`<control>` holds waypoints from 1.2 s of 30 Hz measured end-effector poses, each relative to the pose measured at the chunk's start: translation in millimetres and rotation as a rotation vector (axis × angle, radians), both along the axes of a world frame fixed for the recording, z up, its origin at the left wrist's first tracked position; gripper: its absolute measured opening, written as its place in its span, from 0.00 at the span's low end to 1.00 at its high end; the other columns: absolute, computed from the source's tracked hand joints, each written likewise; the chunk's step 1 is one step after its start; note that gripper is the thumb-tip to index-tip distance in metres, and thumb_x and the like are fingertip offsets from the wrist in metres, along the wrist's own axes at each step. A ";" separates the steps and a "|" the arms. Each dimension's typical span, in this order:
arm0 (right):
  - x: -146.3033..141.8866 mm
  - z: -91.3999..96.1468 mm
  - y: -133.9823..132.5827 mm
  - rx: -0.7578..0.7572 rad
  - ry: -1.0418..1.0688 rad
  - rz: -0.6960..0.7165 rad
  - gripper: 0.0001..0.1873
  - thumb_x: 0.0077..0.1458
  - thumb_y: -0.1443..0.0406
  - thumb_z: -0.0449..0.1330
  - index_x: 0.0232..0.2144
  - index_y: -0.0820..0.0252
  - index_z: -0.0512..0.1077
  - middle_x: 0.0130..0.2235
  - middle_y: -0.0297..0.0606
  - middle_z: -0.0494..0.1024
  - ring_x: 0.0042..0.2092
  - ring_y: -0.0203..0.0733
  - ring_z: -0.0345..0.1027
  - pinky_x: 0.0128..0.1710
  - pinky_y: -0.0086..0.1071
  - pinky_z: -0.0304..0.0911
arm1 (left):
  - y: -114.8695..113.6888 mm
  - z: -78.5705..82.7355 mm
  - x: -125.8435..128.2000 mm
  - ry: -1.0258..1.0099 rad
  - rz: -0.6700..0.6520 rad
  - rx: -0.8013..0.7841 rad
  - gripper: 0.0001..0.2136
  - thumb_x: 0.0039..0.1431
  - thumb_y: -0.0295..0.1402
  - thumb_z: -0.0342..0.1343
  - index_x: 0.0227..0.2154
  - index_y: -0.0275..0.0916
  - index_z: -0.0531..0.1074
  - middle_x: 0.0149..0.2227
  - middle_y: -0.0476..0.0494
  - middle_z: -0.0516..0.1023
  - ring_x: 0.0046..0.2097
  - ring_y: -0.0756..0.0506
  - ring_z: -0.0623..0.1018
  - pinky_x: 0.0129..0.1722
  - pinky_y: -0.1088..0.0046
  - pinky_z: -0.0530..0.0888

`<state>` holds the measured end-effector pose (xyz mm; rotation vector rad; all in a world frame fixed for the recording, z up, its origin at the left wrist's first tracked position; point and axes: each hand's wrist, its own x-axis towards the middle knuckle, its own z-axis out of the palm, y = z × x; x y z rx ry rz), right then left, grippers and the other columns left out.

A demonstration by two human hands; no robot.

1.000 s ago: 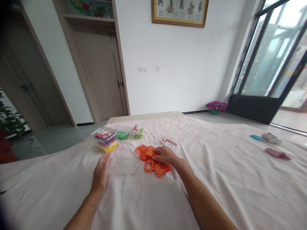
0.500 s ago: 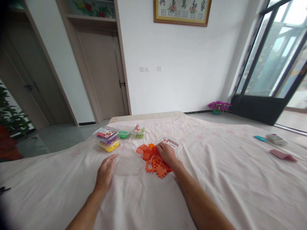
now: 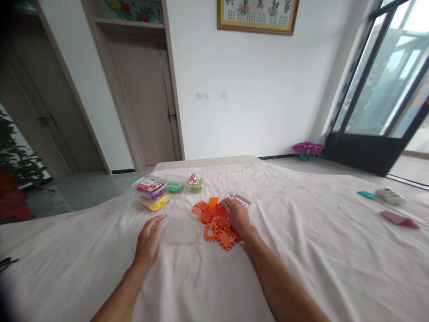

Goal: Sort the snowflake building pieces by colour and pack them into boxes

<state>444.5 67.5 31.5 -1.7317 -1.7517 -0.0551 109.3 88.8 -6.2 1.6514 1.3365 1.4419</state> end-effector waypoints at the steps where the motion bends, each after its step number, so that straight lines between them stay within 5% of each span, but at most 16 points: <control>1: -0.2 1.6 -2.0 -0.019 -0.041 -0.028 0.19 0.64 0.55 0.48 0.38 0.53 0.77 0.41 0.38 0.80 0.44 0.42 0.70 0.42 0.30 0.59 | -0.4 0.3 0.1 0.000 0.001 -0.001 0.16 0.59 0.42 0.50 0.43 0.40 0.76 0.50 0.39 0.77 0.54 0.41 0.74 0.55 0.62 0.68; 9: 0.1 10.2 -13.1 -0.154 -0.144 -0.008 0.17 0.63 0.56 0.51 0.49 0.49 0.73 0.47 0.38 0.79 0.48 0.44 0.70 0.44 0.32 0.59 | -5.1 7.8 3.2 0.005 0.007 0.027 0.15 0.59 0.39 0.50 0.42 0.39 0.76 0.48 0.40 0.77 0.53 0.42 0.74 0.54 0.63 0.68; 15: -10.6 21.2 -6.5 -0.007 0.174 -0.039 0.17 0.59 0.57 0.54 0.46 0.55 0.74 0.44 0.39 0.80 0.45 0.46 0.72 0.45 0.34 0.62 | -12.0 13.3 6.6 0.151 0.065 0.129 0.14 0.61 0.37 0.47 0.39 0.41 0.76 0.45 0.41 0.77 0.50 0.42 0.75 0.48 0.65 0.72; 19: -47.0 41.4 -11.5 0.015 0.396 0.089 0.17 0.57 0.57 0.55 0.44 0.58 0.75 0.40 0.39 0.81 0.39 0.44 0.73 0.41 0.33 0.64 | -15.3 16.1 10.2 0.274 0.050 0.174 0.13 0.62 0.35 0.47 0.39 0.41 0.76 0.44 0.43 0.76 0.47 0.43 0.75 0.47 0.65 0.72; 26: -115.3 41.7 -19.1 -0.164 0.283 0.340 0.15 0.58 0.58 0.56 0.43 0.59 0.76 0.39 0.39 0.81 0.39 0.43 0.74 0.40 0.32 0.64 | -18.9 19.9 12.0 0.312 0.019 0.167 0.14 0.62 0.35 0.46 0.39 0.42 0.77 0.44 0.44 0.76 0.45 0.44 0.77 0.45 0.67 0.73; 32: -116.6 34.2 -15.4 -0.248 0.163 0.322 0.22 0.60 0.63 0.53 0.56 0.62 0.69 0.50 0.47 0.78 0.46 0.45 0.73 0.45 0.33 0.64 | -19.7 22.0 12.9 0.301 0.021 0.146 0.14 0.63 0.35 0.45 0.38 0.42 0.77 0.43 0.43 0.77 0.46 0.44 0.77 0.47 0.66 0.73; 36: -117.2 39.0 -22.1 -0.261 0.042 0.361 0.19 0.61 0.65 0.50 0.52 0.59 0.72 0.47 0.46 0.79 0.49 0.45 0.72 0.48 0.33 0.61 | -19.3 21.2 13.9 0.313 0.010 0.149 0.14 0.62 0.35 0.45 0.39 0.42 0.77 0.43 0.43 0.77 0.46 0.44 0.77 0.48 0.66 0.73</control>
